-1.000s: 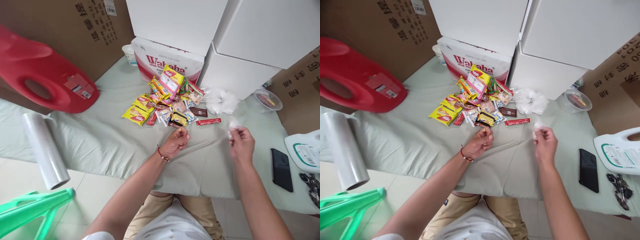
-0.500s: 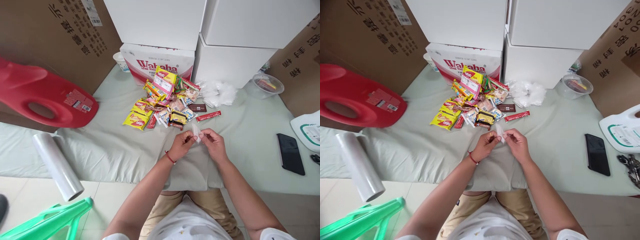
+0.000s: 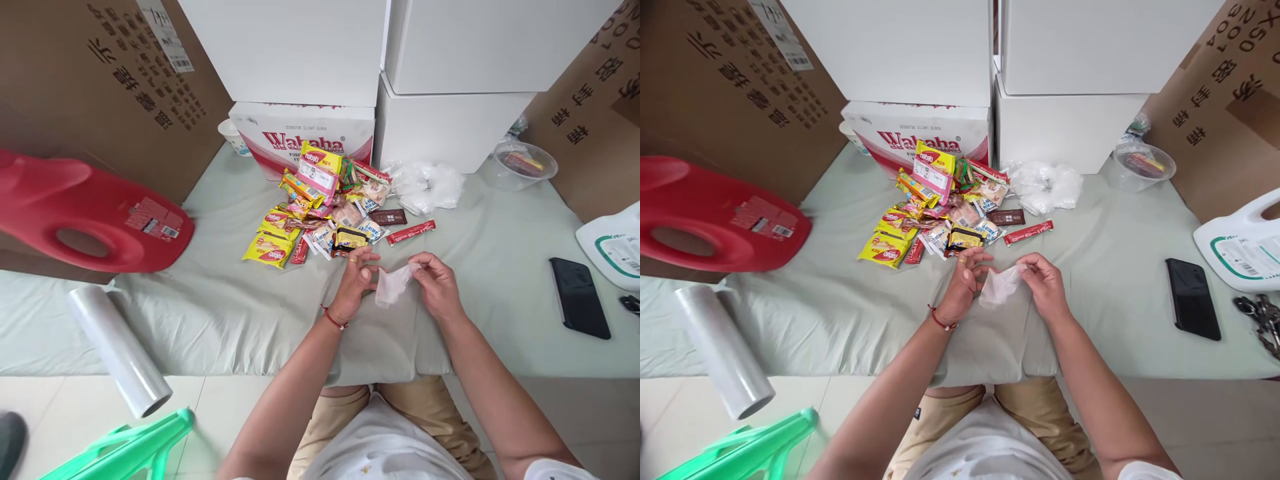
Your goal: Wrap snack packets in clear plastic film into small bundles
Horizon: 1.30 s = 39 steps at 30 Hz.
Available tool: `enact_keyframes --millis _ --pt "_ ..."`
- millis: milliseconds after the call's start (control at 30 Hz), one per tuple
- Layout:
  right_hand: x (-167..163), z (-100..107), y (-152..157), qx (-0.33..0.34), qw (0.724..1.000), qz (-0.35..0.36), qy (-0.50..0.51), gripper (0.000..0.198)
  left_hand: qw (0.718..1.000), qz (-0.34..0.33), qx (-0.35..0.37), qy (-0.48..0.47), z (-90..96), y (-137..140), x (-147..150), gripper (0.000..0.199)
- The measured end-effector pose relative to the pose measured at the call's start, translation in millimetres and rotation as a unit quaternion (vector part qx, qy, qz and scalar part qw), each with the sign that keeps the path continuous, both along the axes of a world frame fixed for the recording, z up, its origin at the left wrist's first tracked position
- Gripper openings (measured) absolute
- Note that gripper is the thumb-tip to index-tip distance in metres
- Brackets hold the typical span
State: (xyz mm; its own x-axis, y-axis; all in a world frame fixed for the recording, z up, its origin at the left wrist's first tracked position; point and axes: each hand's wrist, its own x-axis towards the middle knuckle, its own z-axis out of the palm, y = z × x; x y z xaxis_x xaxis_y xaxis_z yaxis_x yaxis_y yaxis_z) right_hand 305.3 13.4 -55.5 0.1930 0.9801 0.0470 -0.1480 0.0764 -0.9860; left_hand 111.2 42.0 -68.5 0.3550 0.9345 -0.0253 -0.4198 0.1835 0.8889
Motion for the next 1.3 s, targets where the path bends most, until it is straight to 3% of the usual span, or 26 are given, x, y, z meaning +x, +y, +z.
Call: enact_keyframes --millis 100,200,300,400,500,600,667,700,800,867,933,1067,1133,1200,1300 --pt "-3.8 -3.0 -0.6 -0.003 0.999 -0.007 -0.050 0.019 0.996 0.027 0.043 0.075 -3.5 -0.1 1.9 0.088" --pt "-3.0 -1.8 3.2 -0.040 0.999 -0.026 0.014 0.026 0.991 0.025 -0.002 0.130 -5.2 1.3 4.3 0.060" --pt "0.9 -2.1 7.5 -0.082 0.993 -0.031 0.079 0.029 0.992 0.024 -0.049 0.110 -3.8 4.2 4.5 0.049" --pt "3.8 -6.9 8.2 -0.096 0.994 -0.042 0.025 0.027 0.991 0.096 -0.075 0.056 -2.1 7.3 2.9 0.046" --pt "1.6 -8.9 4.9 -0.013 0.976 -0.078 -0.203 0.036 0.989 0.120 -0.068 0.058 -2.6 8.0 1.6 0.045" --pt "-5.0 -4.1 1.0 0.133 0.896 -0.072 -0.417 0.048 0.991 0.094 -0.048 0.080 -3.0 5.6 1.7 0.044" --pt "-8.6 -0.2 -0.4 0.189 0.866 -0.025 -0.463 0.034 0.993 0.068 -0.049 0.079 -1.6 3.9 2.3 0.044" --pt "-9.2 1.0 -0.8 0.198 0.865 -0.008 -0.461 0.026 0.994 0.057 -0.054 0.072 -0.4 3.4 2.6 0.045" --pt "-5.7 0.6 -0.7 0.155 0.912 -0.013 -0.379 0.017 0.994 0.060 -0.083 0.036 5.1 4.5 2.9 0.048" --pt "-0.6 -1.3 0.2 0.088 0.961 -0.043 -0.258 0.012 0.992 0.084 -0.098 0.007 9.3 6.7 2.3 0.050" --pt "4.2 -2.6 2.0 0.011 0.992 -0.071 -0.106 0.015 0.989 0.099 -0.109 -0.016 12.9 8.8 0.9 0.051" --pt "9.5 -2.1 5.8 -0.100 0.987 -0.085 0.094 0.030 0.986 0.085 -0.135 -0.054 15.7 10.9 -3.2 0.049" --pt "10.7 -1.7 6.4 -0.131 0.984 -0.064 0.105 0.031 0.984 0.074 -0.146 -0.073 14.9 11.3 -5.6 0.047" --pt "10.8 -1.7 5.7 -0.123 0.990 -0.055 0.050 0.031 0.982 0.064 -0.153 -0.085 13.6 11.5 -7.7 0.045" --pt "8.4 -1.6 3.3 -0.022 0.986 -0.081 -0.144 0.047 0.982 0.056 -0.158 -0.089 12.6 10.7 -9.6 0.044"
